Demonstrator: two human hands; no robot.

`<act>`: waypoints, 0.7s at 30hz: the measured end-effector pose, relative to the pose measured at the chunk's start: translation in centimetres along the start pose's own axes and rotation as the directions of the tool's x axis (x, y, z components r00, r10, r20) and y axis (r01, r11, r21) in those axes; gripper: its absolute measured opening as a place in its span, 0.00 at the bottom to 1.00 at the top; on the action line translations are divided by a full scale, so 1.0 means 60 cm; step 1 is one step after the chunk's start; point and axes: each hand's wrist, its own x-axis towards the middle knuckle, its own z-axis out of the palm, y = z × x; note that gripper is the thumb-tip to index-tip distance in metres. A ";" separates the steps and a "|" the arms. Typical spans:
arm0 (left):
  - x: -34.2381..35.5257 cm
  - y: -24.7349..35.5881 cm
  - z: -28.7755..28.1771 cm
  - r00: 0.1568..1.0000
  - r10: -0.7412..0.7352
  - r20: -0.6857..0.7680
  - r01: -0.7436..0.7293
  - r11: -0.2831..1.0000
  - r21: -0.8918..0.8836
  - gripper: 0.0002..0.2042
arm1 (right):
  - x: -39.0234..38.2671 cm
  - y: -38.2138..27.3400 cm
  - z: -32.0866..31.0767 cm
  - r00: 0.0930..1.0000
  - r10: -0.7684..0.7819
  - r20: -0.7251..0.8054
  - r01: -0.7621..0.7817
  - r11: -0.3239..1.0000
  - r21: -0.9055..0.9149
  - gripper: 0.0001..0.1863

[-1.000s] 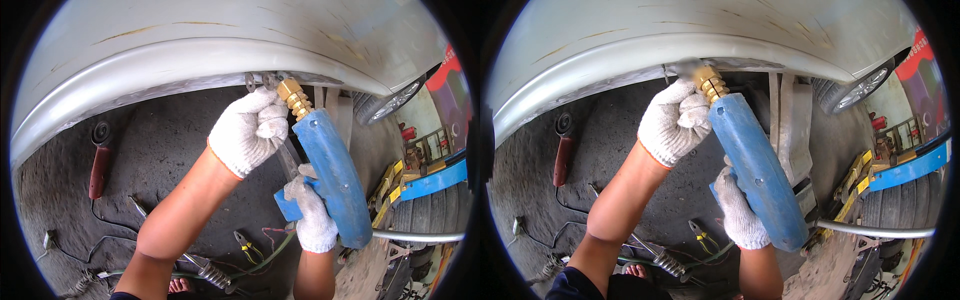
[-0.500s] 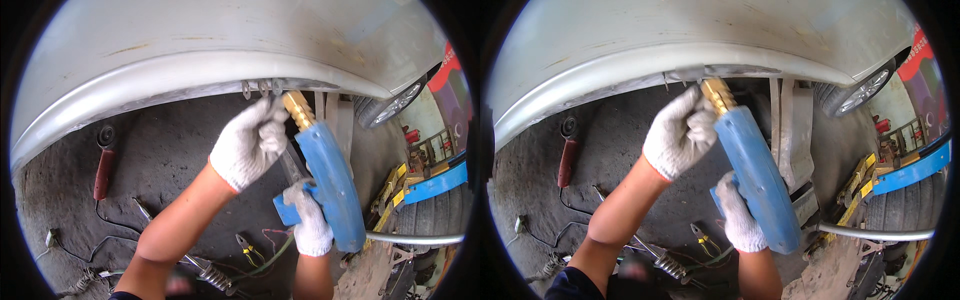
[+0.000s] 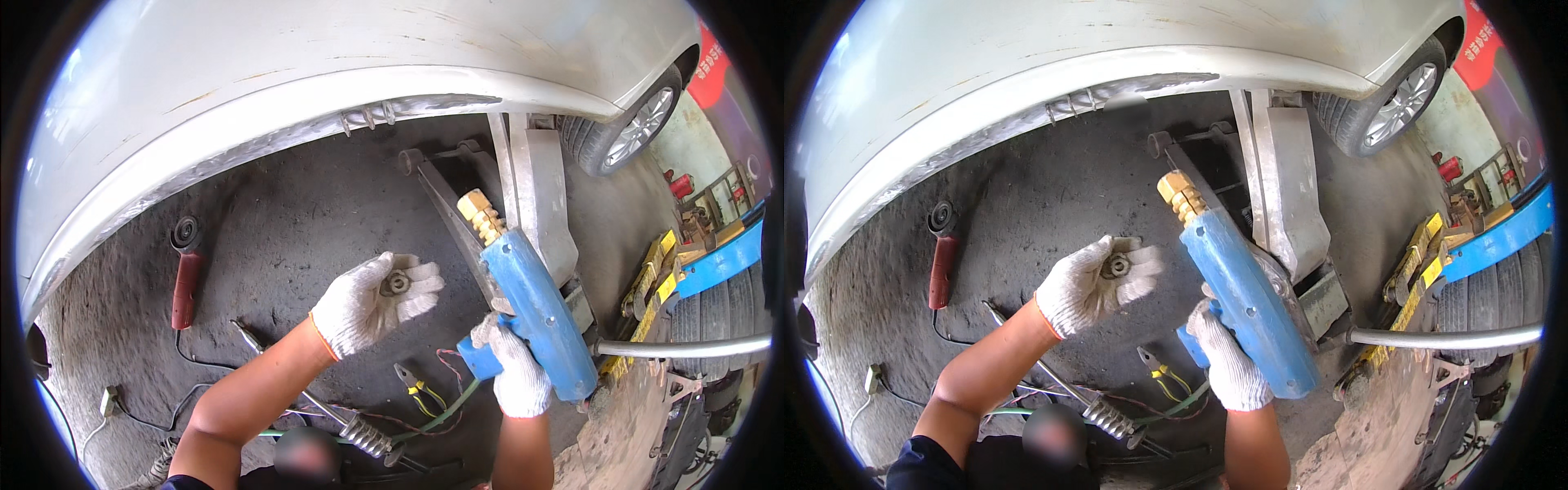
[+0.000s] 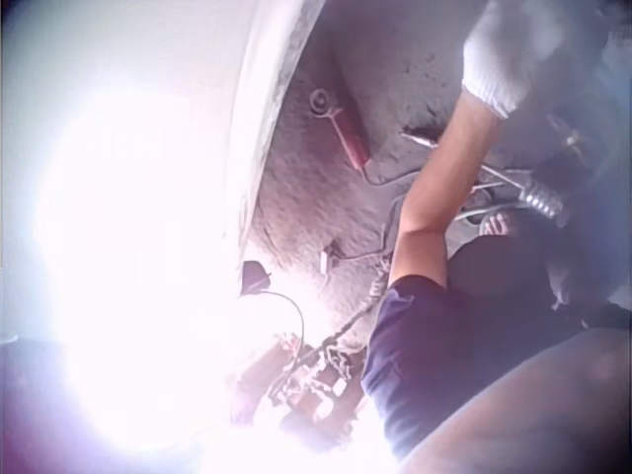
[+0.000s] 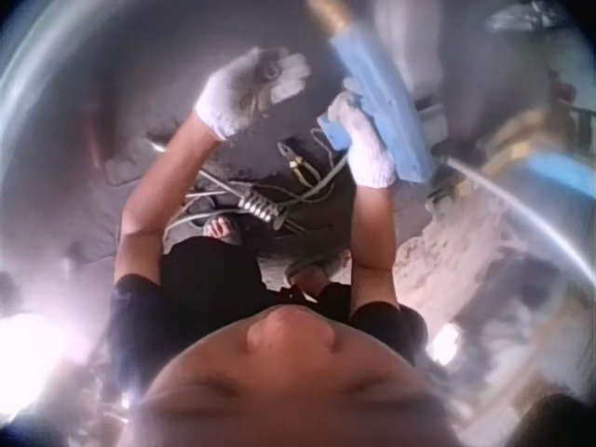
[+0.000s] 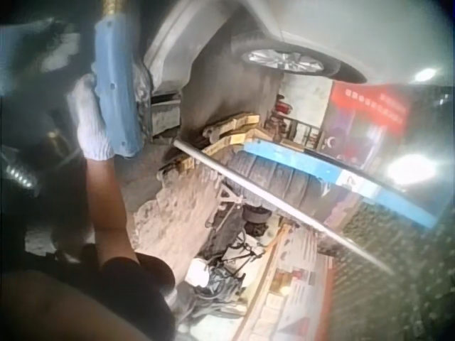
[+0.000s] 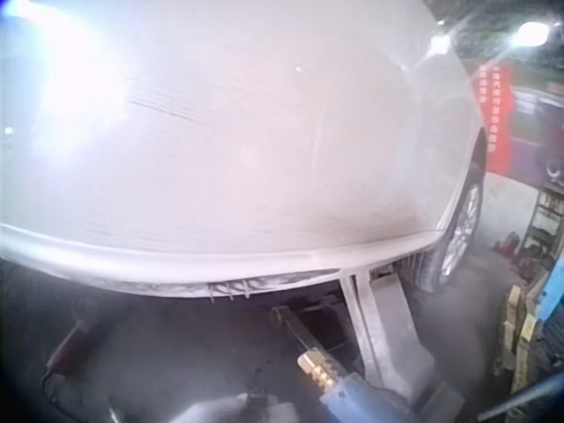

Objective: The person uses a spot welder to attach metal tabs to the underside of a car bumper, then uses a slide hammer to pull the tabs and straighten the metal. The person repeats this process along the bumper edge.

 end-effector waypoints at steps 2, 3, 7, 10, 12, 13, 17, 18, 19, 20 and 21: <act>-0.016 -0.007 0.013 0.997 -0.032 0.074 0.042 0.989 -0.143 0.23 | -0.002 -0.014 0.007 0.998 0.000 0.069 -0.007 0.995 0.100 0.18; -0.024 -0.009 0.016 0.995 -0.020 0.093 0.030 0.994 -0.101 0.23 | -0.002 -0.017 0.010 0.995 -0.007 0.099 0.000 0.998 0.067 0.19; -0.045 -0.020 0.039 0.991 0.045 0.125 -0.058 0.992 0.109 0.22 | -0.012 -0.012 0.008 0.983 0.044 0.178 -0.038 0.998 -0.040 0.20; -0.055 -0.032 0.043 0.984 0.135 0.121 -0.159 0.962 0.222 0.19 | -0.020 -0.015 0.009 0.979 0.072 0.188 -0.042 0.987 -0.158 0.19; -0.058 -0.037 0.046 0.983 0.161 0.092 -0.179 0.955 0.237 0.17 | -0.022 -0.006 0.004 0.975 0.107 0.193 -0.091 0.992 -0.091 0.11; -0.060 -0.040 0.047 0.982 0.174 0.076 -0.188 0.951 0.246 0.16 | -0.022 -0.001 0.002 0.972 0.125 0.197 -0.116 0.992 -0.057 0.07; -0.061 -0.063 0.053 0.951 0.310 -0.004 -0.298 0.918 0.263 0.14 | -0.026 -0.004 0.003 0.959 0.177 0.221 -0.158 0.982 -0.100 0.08; -0.056 -0.069 0.051 0.945 0.328 -0.004 -0.318 0.919 0.235 0.14 | -0.028 -0.004 0.008 0.948 0.212 0.237 -0.199 0.977 -0.077 0.08; -0.052 -0.075 0.052 0.938 0.346 -0.004 -0.337 0.918 0.207 0.13 | -0.029 -0.004 0.012 0.936 0.246 0.253 -0.240 0.969 -0.055 0.09; -0.052 -0.083 0.057 0.932 0.363 -0.008 -0.355 0.915 0.193 0.14 | -0.029 -0.005 0.016 0.935 0.252 0.250 -0.224 0.965 -0.136 0.10; -0.051 -0.086 0.055 0.929 0.370 -0.020 -0.357 0.907 0.223 0.14 | -0.029 -0.005 0.021 0.933 0.260 0.250 -0.208 0.954 -0.216 0.11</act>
